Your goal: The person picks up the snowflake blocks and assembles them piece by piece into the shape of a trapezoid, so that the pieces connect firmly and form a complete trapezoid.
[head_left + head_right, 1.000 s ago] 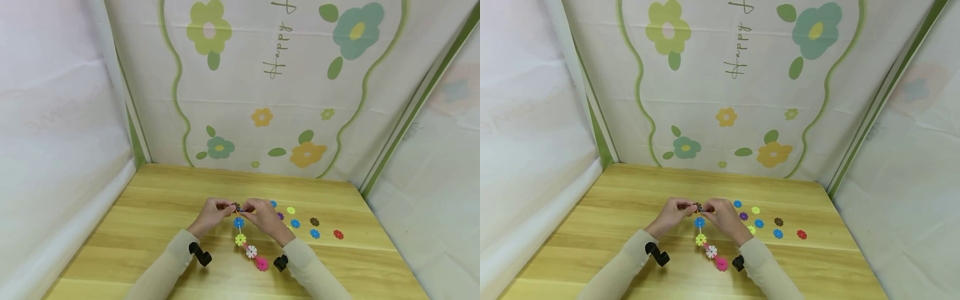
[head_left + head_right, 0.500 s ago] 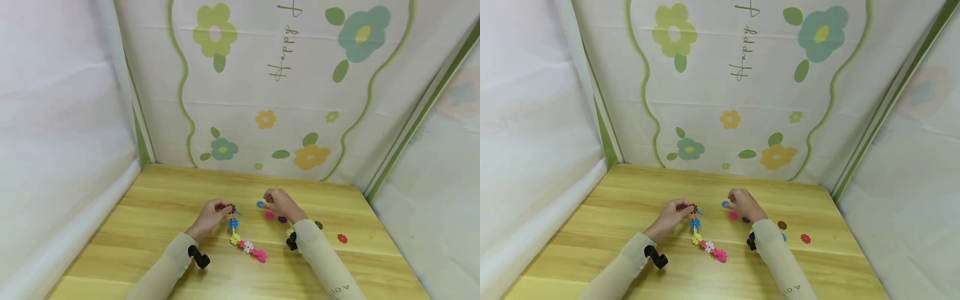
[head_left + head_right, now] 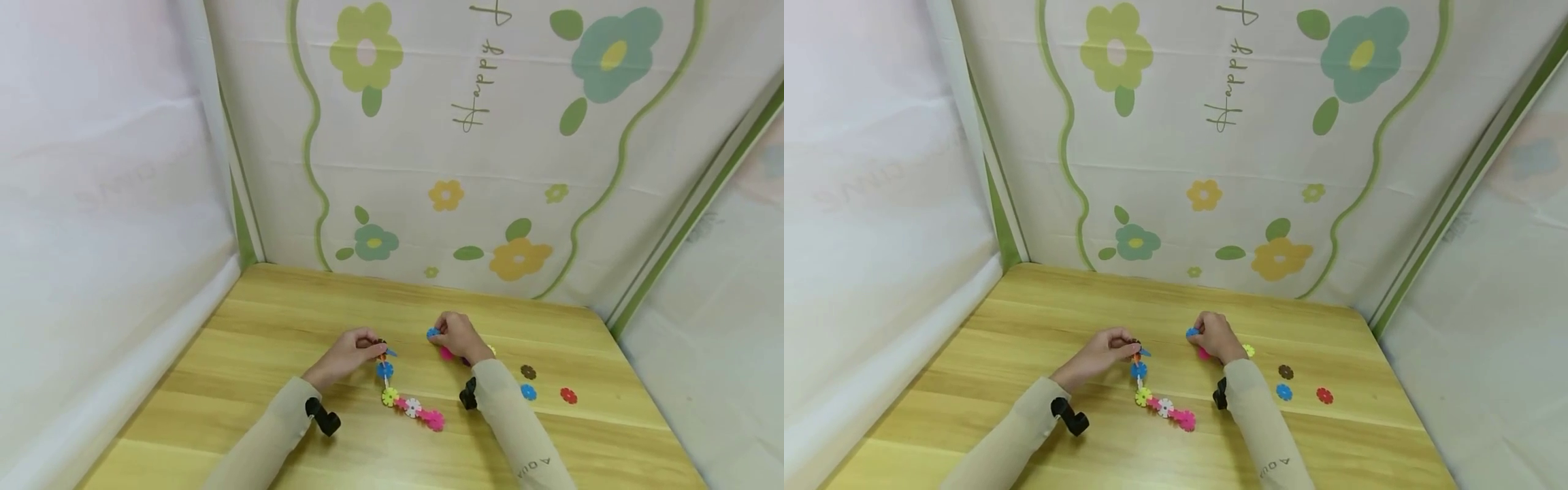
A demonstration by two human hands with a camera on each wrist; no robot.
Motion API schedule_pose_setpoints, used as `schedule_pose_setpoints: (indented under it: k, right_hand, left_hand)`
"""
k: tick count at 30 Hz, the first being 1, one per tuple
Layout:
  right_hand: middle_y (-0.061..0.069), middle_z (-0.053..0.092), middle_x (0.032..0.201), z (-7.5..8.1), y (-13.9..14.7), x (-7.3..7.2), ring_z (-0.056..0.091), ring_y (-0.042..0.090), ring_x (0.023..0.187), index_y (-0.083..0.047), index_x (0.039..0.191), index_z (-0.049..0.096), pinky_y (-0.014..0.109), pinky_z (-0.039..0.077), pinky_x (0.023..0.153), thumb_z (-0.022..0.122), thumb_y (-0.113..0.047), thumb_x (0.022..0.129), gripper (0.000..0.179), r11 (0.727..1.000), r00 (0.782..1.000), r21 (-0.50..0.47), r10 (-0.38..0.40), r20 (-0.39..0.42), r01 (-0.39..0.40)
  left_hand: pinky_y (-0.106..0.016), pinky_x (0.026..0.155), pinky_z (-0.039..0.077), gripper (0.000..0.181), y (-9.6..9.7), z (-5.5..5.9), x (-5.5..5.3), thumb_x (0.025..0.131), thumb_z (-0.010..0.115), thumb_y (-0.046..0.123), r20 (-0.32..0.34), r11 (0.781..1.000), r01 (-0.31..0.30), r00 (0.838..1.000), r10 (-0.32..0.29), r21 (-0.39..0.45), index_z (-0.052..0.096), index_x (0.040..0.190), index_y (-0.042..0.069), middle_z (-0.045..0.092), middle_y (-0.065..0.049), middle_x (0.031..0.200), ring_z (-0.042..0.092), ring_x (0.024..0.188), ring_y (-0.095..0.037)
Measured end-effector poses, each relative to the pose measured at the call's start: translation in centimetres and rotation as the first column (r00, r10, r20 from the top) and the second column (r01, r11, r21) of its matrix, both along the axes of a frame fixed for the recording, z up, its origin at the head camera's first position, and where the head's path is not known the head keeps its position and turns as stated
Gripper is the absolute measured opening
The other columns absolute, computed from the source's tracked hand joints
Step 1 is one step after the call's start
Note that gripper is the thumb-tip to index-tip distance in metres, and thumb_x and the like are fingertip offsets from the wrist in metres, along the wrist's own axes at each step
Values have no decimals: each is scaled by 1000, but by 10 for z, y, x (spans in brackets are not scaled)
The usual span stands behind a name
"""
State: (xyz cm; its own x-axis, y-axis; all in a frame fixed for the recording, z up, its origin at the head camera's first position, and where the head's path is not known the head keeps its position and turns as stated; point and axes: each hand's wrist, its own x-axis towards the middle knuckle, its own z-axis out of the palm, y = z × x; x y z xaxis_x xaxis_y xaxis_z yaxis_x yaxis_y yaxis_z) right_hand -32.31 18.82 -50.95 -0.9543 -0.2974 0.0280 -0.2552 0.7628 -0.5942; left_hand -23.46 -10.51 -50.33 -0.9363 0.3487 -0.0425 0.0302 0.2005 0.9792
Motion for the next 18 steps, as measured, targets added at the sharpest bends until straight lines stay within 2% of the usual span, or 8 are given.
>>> schedule_pose_setpoints:
  k: [5, 8, 14, 18]
  right_hand:
    - [4, 72, 90, 11, -2, 12, 66, 14, 80, -9, 90, 69, 28, 57, 73, 83, -8, 92, 14, 998, 1000, -61, -3, 31, 5]
    - [2, 71, 88, 17, -1, 22, 65, 13, 79, -10, 90, 71, 26, 57, 71, 83, -10, 92, 12, 997, 999, -77, -1, 44, 5]
    - [1, 72, 87, 31, 3, 44, 66, 13, 78, -11, 90, 74, 25, 57, 70, 83, -12, 93, 10, 993, 998, -108, 52, 45, -47]
    - [1, 73, 89, 39, 3, 58, 68, 15, 80, -11, 93, 75, 26, 58, 70, 81, -14, 95, 7, 985, 994, -147, 96, 53, -87]
  left_hand:
    - [-46, 99, 57, 32, -4, -2, 0, 100, 74, 38, 2, 998, 62, 998, -62, -2, 68, 116, 11, 75, -6, 110, 71, 106, -26]
    - [-44, 98, 57, 33, -5, -2, 1, 99, 76, 37, -1, 995, 105, 995, -105, -3, 69, 118, 11, 75, -5, 113, 71, 105, -23]
    - [-33, 94, 59, 30, -7, -4, 2, 96, 81, 23, -16, 980, 200, 980, -200, 4, 68, 118, 7, 74, -10, 120, 72, 107, -22]
    - [-29, 92, 59, 27, -7, -3, 3, 96, 80, 17, -29, 971, 237, 971, -238, -19, 69, 119, 5, 73, -10, 119, 71, 107, -22]
